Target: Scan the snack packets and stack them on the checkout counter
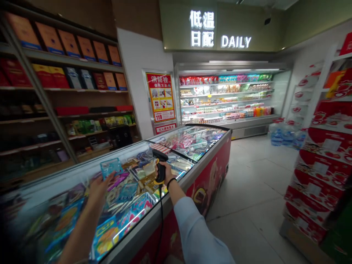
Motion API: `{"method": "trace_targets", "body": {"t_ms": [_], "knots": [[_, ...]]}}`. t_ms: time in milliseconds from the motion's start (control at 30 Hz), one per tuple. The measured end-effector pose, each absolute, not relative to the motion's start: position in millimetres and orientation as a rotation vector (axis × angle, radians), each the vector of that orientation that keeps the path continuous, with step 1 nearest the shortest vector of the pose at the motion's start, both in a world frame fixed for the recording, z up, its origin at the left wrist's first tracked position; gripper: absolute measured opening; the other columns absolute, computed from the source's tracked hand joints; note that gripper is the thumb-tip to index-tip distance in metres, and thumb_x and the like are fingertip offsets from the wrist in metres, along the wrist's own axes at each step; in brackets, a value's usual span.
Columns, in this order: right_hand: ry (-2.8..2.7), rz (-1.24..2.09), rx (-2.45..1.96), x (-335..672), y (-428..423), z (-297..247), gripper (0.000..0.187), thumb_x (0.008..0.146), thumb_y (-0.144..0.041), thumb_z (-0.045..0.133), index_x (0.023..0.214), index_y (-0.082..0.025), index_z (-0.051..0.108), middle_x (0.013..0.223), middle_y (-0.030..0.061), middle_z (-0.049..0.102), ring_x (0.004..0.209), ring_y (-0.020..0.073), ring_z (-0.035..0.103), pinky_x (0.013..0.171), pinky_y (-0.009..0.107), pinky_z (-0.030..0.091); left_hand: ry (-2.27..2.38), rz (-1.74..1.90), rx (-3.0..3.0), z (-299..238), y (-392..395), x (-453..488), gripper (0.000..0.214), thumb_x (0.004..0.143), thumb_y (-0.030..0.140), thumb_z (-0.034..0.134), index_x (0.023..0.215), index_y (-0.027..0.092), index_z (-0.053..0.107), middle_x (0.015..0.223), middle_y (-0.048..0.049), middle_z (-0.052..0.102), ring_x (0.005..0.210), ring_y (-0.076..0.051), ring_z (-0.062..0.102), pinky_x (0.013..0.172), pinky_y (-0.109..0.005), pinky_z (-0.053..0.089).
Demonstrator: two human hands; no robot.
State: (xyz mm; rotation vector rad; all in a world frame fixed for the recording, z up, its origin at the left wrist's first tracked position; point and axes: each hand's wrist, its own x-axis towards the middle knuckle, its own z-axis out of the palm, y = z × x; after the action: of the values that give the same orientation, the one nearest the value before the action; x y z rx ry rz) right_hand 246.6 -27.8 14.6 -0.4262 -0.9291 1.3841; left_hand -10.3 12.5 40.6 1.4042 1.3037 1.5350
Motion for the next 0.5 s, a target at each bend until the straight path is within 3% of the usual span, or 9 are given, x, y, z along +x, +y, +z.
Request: {"method": "trace_targets", "body": {"t_ms": [100, 233, 367, 500], "knots": [[-0.839, 1.417, -0.391, 211.8, -36.5, 23.2, 0.022, 0.081, -0.038, 0.06, 0.079, -0.016, 0.059, 0.054, -0.0043, 0.051, 0.04, 0.0095, 0.046, 0.036, 0.02, 0.039, 1.222, 1.54, 1.299, 62.2, -21.4, -42.0, 0.054, 0.049, 0.059, 0.07, 0.077, 0.013, 0.065, 0.063, -0.0044, 0.066, 0.061, -0.019, 0.061, 0.061, -0.032, 0.049], [-0.911, 1.521, -0.32, 146.2, -42.7, 40.0, 0.017, 0.071, -0.032, 0.061, 0.08, -0.019, 0.057, 0.054, -0.0043, 0.051, 0.038, 0.0102, 0.046, 0.035, 0.021, 0.038, 1.258, 1.648, 1.292, 86.2, -54.5, -106.5, 0.044, 0.056, 0.053, 0.07, 0.073, 0.013, 0.064, 0.062, -0.0037, 0.065, 0.059, -0.017, 0.06, 0.06, -0.028, 0.047], [-1.037, 1.649, -0.159, 63.6, -47.2, 56.2, 0.019, 0.072, -0.032, 0.058, 0.087, -0.019, 0.059, 0.058, -0.0032, 0.052, 0.04, 0.01, 0.046, 0.037, 0.021, 0.041, 1.502, 1.692, 1.283, 94.0, -83.0, -195.2, 0.029, 0.069, 0.041, 0.066, 0.074, 0.013, 0.065, 0.063, -0.0055, 0.067, 0.06, -0.017, 0.062, 0.059, -0.026, 0.047], [-1.101, 1.736, -0.086, -17.4, -61.2, 56.4, 0.02, 0.072, -0.033, 0.057, 0.085, -0.019, 0.059, 0.057, -0.0034, 0.051, 0.039, 0.0099, 0.046, 0.036, 0.021, 0.04, 1.945, 1.75, 1.255, 89.8, -130.7, -282.5, 0.029, 0.075, 0.035, 0.064, 0.096, 0.015, 0.065, 0.076, -0.0063, 0.071, 0.073, -0.02, 0.067, 0.069, -0.029, 0.05]]}}
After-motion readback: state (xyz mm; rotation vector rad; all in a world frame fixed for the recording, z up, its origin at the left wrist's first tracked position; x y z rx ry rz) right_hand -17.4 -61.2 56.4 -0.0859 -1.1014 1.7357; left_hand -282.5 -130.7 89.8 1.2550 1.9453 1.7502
